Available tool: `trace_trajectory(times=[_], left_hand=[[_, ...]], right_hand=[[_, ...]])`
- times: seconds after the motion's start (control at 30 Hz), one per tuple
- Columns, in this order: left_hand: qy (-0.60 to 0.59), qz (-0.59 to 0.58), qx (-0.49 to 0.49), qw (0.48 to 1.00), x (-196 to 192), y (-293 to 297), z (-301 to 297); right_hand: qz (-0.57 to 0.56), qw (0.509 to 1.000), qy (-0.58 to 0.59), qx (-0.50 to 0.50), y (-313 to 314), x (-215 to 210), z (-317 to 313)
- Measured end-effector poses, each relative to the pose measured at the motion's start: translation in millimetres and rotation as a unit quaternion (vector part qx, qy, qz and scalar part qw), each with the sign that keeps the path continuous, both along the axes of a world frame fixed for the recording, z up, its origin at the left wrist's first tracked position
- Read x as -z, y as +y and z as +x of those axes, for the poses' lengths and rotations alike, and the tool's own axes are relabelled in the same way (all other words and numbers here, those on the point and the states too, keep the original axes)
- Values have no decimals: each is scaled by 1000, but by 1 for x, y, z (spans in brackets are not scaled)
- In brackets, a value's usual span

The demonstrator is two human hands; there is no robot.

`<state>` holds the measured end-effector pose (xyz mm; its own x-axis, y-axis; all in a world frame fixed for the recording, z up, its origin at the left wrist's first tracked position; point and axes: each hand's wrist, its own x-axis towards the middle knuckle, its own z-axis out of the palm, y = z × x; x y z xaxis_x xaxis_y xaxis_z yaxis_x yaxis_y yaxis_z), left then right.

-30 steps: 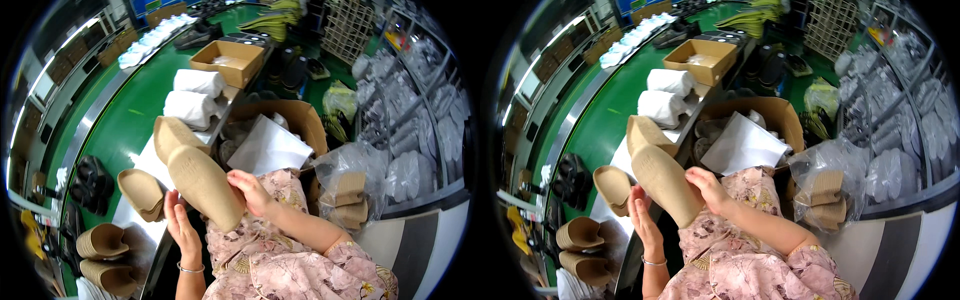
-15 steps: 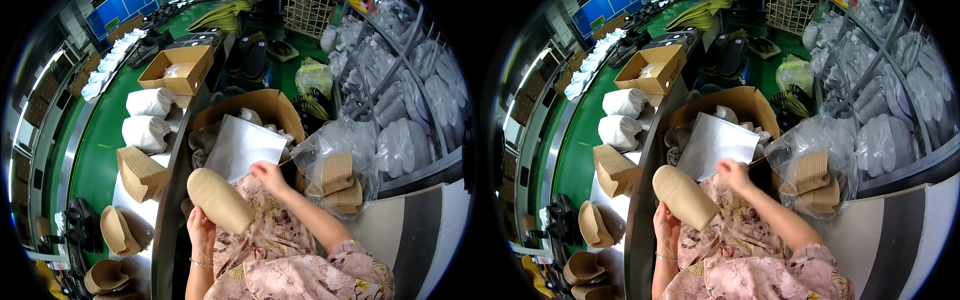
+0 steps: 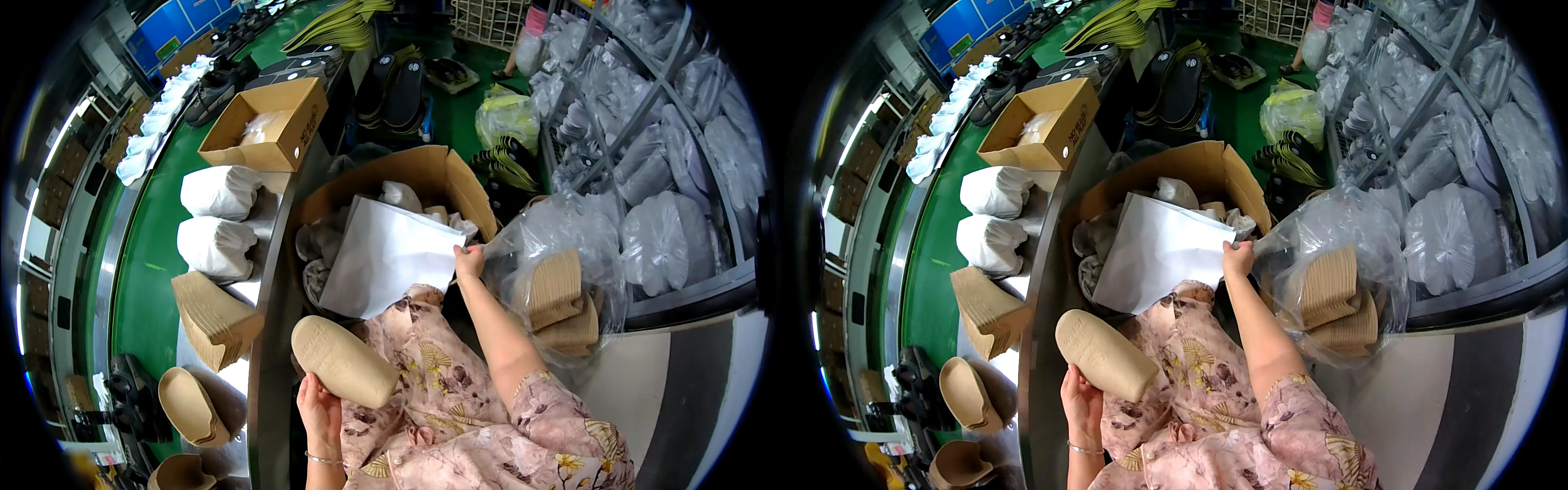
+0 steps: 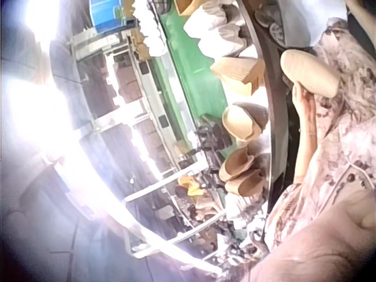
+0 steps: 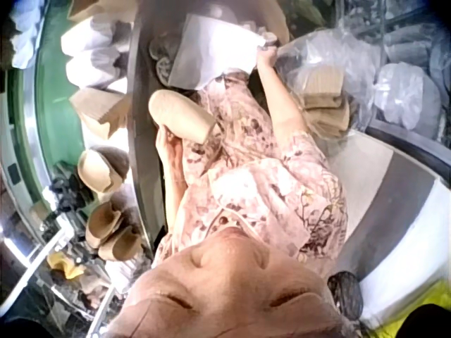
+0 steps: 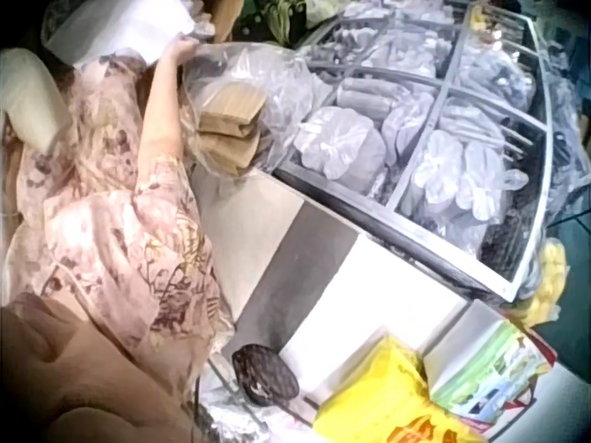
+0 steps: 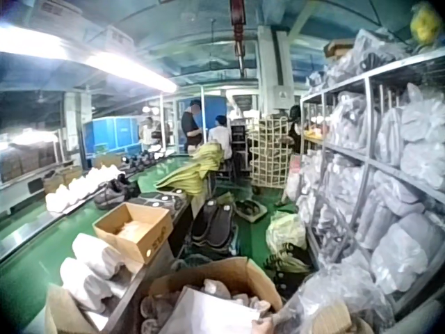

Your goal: The person wraps individual tan shoe components in white protective paper by hand and places them into a cardboard box on a manufacturing workstation.

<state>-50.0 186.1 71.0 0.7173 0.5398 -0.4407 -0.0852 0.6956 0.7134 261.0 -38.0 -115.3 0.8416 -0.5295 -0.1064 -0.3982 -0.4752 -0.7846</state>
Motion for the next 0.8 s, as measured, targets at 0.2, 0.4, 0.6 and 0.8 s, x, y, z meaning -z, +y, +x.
trace_trajectory(times=[0.2, 0.4, 0.6, 0.8], left_hand=[[21, 0, 3, 1000, 7, 4, 8], [17, -5, 16, 1000, 7, 3, 22], [50, 11, -12, 999, 4, 1, 29], [67, 9, 2, 998, 15, 1, 24]], right_hand=[[16, 982, -109, -153, -4, -16, 9], [-88, 960, -141, -224, -13, -42, 18], [-285, 921, -149, -221, -3, -61, 17], [-333, 788, -182, -486, 36, -34, 0]])
